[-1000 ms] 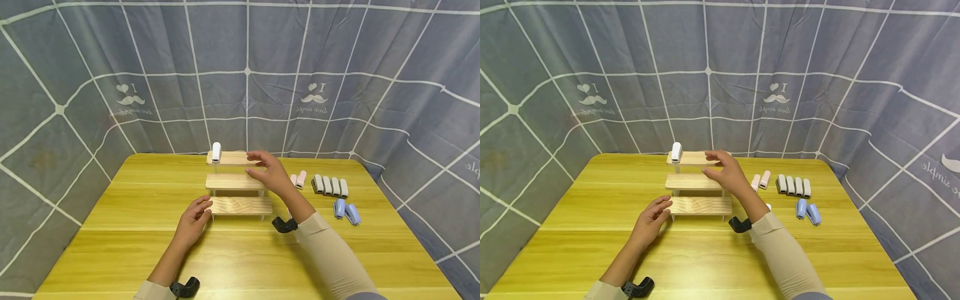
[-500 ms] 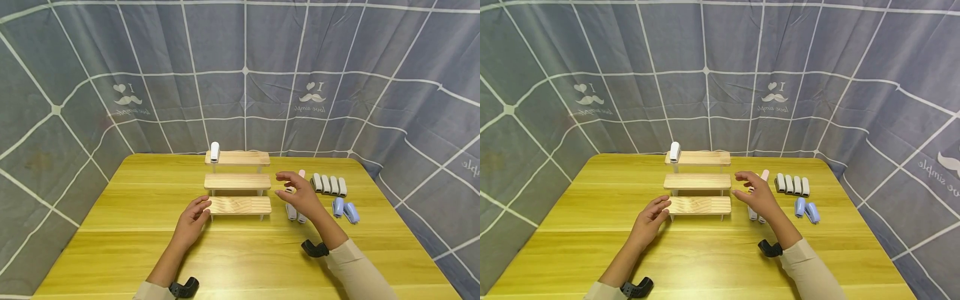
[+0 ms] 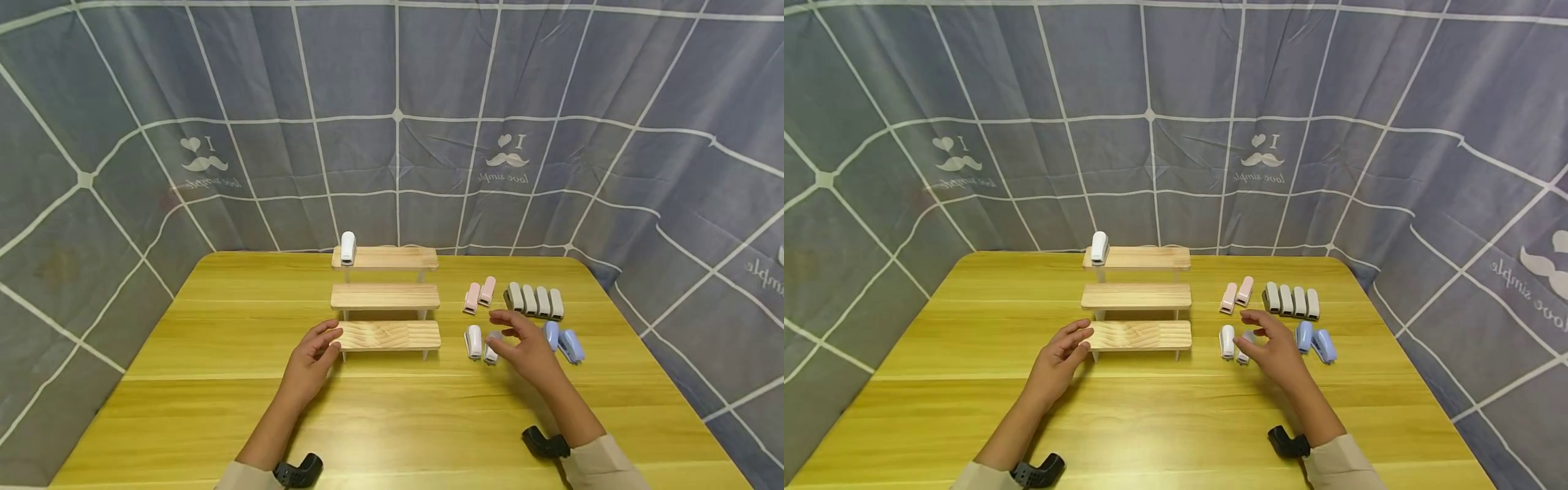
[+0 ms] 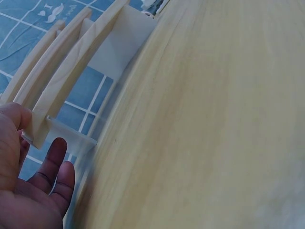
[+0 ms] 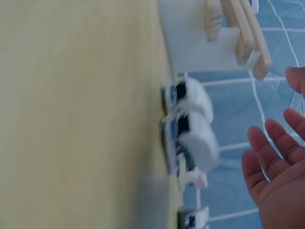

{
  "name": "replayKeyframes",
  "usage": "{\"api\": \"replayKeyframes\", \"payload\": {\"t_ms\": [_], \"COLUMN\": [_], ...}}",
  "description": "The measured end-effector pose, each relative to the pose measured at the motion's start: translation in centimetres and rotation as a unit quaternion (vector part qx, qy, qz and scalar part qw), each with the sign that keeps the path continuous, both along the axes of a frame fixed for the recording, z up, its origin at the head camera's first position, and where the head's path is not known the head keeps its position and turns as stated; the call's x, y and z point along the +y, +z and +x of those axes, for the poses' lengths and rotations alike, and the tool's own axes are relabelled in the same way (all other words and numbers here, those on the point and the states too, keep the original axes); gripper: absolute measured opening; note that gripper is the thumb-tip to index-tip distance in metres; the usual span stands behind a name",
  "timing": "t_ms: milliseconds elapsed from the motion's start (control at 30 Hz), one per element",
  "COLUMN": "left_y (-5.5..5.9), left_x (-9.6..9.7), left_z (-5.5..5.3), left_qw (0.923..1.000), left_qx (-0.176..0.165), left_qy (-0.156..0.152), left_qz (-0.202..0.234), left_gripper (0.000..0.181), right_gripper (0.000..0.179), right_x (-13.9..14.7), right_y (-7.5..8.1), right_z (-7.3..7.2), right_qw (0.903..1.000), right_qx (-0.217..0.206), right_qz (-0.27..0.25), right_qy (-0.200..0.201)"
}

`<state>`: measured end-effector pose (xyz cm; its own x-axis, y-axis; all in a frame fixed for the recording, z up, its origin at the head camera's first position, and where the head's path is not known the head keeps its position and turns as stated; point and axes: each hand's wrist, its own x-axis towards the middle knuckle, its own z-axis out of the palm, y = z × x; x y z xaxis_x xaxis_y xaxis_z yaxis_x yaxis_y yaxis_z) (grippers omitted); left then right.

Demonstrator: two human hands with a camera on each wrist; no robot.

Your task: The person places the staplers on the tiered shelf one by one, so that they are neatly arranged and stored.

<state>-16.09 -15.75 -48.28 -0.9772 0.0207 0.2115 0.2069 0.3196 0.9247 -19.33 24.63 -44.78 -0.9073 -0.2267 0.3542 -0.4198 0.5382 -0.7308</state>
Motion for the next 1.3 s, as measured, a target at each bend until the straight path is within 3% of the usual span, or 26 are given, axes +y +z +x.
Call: {"api": "replayKeyframes", "payload": {"t_ms": [267, 567, 900, 1300], "left_y": [0.2, 0.3, 0.4, 0.3], "left_x": [-0.1, 0.0, 0.1, 0.0], "left_z": [0.1, 0.2, 0.2, 0.2], "left_qw": [1.0, 0.9999, 1.0, 0.9999], "left_qx": [-0.005, -0.003, 0.002, 0.012], "left_qy": [0.006, 0.01, 0.009, 0.009], "left_qz": [-0.002, -0.001, 0.001, -0.007], "left_gripper": [0.031, 0.03, 0.03, 0.03], "right_gripper": [0.049, 0.054, 0.064, 0.065], "right_x": [1.4, 2.0, 2.4, 2.5], "right_y": [-1.0, -1.6, -2.6, -3.7], "right_z": [0.3, 0.3, 0.0, -0.2], "right_qw": [0.9989, 0.9975, 0.9946, 0.9926], "right_qx": [-0.032, -0.065, -0.091, -0.098], "right_qz": [0.019, 0.017, 0.048, 0.071], "right_qy": [-0.027, -0.022, 0.014, 0.002]}}
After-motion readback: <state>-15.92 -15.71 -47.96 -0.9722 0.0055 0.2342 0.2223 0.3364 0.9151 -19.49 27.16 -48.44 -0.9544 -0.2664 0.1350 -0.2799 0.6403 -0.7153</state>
